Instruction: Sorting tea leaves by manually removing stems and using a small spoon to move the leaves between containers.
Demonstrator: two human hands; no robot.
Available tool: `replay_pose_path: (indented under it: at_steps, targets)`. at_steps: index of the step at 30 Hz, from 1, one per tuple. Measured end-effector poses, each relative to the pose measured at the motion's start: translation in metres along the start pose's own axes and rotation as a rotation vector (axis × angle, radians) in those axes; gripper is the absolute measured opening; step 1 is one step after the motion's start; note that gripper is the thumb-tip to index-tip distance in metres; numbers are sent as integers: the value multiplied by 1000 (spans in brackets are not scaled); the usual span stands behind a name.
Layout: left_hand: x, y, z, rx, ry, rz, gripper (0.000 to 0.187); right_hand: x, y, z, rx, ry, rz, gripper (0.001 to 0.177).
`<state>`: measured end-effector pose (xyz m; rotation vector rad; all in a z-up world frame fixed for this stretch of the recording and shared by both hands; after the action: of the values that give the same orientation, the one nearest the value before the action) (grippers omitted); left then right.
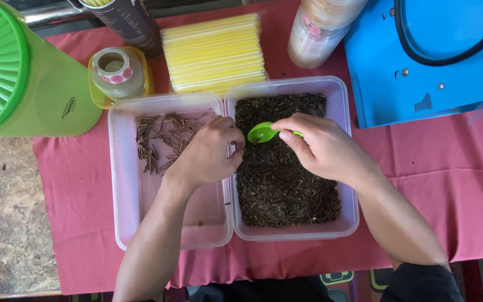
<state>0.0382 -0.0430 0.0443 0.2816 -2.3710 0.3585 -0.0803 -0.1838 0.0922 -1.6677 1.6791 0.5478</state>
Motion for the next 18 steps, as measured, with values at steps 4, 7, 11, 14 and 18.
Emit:
replay_pose_path:
  at_steps: [4, 7, 11, 14, 18]
  targets:
    - [3, -1, -1, -38, -61, -7, 4, 3, 2, 2, 16, 16, -34, 21]
    - [-4, 0, 5, -79, -96, -69, 11, 5, 3, 3, 5, -13, 2, 23]
    - [-7, 1, 12, -68, -148, -72, 15, 3, 2, 3, -2, 3, 8, 24]
    - [-7, 1, 15, -71, -218, -79, 15, 1, 2, 3, -2, 11, -2, 23]
    - [-11, 4, 21, -80, -275, -80, 11, -4, 3, -1, -11, 47, 9, 24]
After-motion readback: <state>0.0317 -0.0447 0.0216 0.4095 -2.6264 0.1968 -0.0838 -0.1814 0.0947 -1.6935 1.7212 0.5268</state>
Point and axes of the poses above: each hand's wrist, its own y-axis away from the middle knuckle, its own z-axis out of the palm, x = y × z, the point moved 6 cm from there along -y, towards the middle knuckle, and after that the axes turned 2 degrees about z, right-handed, at the moved point
